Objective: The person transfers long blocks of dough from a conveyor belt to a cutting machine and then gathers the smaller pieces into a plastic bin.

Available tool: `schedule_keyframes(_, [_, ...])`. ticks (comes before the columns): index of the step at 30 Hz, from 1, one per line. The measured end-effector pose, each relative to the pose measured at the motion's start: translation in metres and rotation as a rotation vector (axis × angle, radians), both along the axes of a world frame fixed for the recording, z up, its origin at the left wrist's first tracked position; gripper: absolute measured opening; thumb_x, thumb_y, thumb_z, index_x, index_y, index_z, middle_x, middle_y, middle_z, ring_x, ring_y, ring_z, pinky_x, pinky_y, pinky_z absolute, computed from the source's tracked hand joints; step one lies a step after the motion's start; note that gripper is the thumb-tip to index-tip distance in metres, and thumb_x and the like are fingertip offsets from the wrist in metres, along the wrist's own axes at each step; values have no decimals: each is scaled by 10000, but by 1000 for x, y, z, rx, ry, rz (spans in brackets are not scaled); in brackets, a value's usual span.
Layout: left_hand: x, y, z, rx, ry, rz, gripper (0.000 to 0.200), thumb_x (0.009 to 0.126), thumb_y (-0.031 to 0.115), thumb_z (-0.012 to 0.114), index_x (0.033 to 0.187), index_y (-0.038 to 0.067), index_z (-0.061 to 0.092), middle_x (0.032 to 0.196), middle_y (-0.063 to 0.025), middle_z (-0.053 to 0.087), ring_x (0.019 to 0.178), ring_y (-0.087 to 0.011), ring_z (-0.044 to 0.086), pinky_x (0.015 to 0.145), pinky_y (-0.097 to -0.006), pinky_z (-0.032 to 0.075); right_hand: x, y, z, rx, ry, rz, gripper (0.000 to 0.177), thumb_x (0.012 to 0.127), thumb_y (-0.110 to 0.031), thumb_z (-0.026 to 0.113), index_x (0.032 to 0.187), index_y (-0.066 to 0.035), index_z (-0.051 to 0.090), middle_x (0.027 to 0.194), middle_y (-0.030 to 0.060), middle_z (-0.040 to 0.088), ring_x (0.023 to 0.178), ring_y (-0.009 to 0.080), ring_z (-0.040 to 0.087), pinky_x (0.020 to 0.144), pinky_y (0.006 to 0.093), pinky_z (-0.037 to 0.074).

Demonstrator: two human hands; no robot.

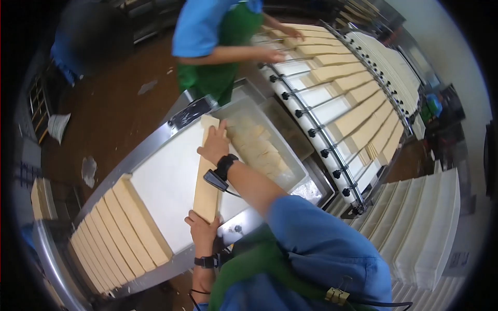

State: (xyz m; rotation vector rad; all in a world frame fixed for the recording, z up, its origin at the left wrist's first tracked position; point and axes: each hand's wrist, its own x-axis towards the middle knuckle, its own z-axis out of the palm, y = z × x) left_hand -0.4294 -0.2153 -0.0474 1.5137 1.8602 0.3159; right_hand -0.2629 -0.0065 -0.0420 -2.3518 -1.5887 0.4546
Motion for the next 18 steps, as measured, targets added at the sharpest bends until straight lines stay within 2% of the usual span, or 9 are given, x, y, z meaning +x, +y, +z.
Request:
schedule_keyframes(3, [35, 11, 3, 202, -67, -28, 769, 716, 209, 796, 1293, -25, 346, 1215, -294, 391, 1112, -486, 453, 923, -500, 457, 77, -30, 21, 45, 373, -202, 912, 671, -354, 772, 1378, -33, 295, 1507, 328, 98, 1199, 489, 498, 964, 471, 482])
schedule_keyframes(4, [48, 14, 7, 352, -76, -73, 730, 718, 168, 787, 1290, -21, 374, 1224, -306, 380, 1179, -481, 390, 981, -490, 422, 99, -39, 24, 132, 339, -272, 894, 681, -344, 767, 1378, -43, 295, 1474, 320, 159, 1170, 489, 511, 955, 488, 481])
schedule_keyframes(7, [109, 31, 31, 401, -207, -41, 723, 713, 109, 765, 1325, -6, 397, 1293, -332, 330, 1254, -468, 275, 1061, -471, 337, 185, -68, 43, 318, 276, -391, 878, 700, -366, 756, 1367, -27, 295, 1344, 309, 322, 1095, 493, 540, 935, 511, 478])
schedule_keyframes(10, [168, 52, 44, 592, -153, -224, 803, 709, 64, 755, 1402, 25, 353, 1403, -359, 223, 1302, -475, 250, 1081, -473, 320, 274, -84, 51, 536, 144, -502, 884, 722, -411, 730, 1347, 36, 293, 1260, 307, 407, 1087, 494, 536, 935, 514, 468])
schedule_keyframes(11, [193, 54, 58, 609, -204, -257, 809, 711, 62, 755, 1409, 27, 349, 1422, -364, 203, 1323, -478, 229, 1082, -475, 321, 303, -93, 76, 442, 299, -537, 901, 733, -428, 715, 1363, 50, 283, 1280, 314, 404, 1115, 488, 522, 945, 505, 463])
schedule_keyframes(12, [218, 55, 77, 577, -302, -264, 764, 745, 93, 723, 1405, -6, 351, 1426, -272, 316, 1355, -450, 211, 1139, -459, 234, 328, -102, 99, 360, 449, -572, 919, 744, -445, 700, 1378, 64, 272, 1301, 321, 401, 1142, 483, 508, 955, 496, 459])
schedule_keyframes(14, [263, 67, 75, 628, -360, -275, 779, 747, 84, 730, 1419, 0, 344, 1440, -244, 318, 1356, -426, 265, 1139, -446, 255, 385, -99, 90, 439, 259, -597, 887, 789, -465, 670, 1407, 45, 288, 1359, 348, 378, 1163, 475, 519, 979, 510, 447])
schedule_keyframes(16, [303, 77, 87, 647, -397, -319, 787, 749, 87, 739, 1424, 3, 342, 1438, -238, 328, 1350, -414, 297, 1131, -443, 274, 428, -95, 100, 416, 220, -679, 876, 767, -511, 648, 1368, 45, 336, 1322, 306, 438, 1113, 459, 554, 951, 491, 469])
schedule_keyframes(18, [328, 82, 89, 625, -403, -351, 795, 751, 89, 748, 1429, 7, 341, 1435, -233, 337, 1344, -402, 329, 1123, -439, 293, 461, -95, 100, 223, 171, -688, 856, 784, -573, 590, 1370, 18, 391, 1291, 271, 503, 1124, 434, 561, 929, 488, 483])
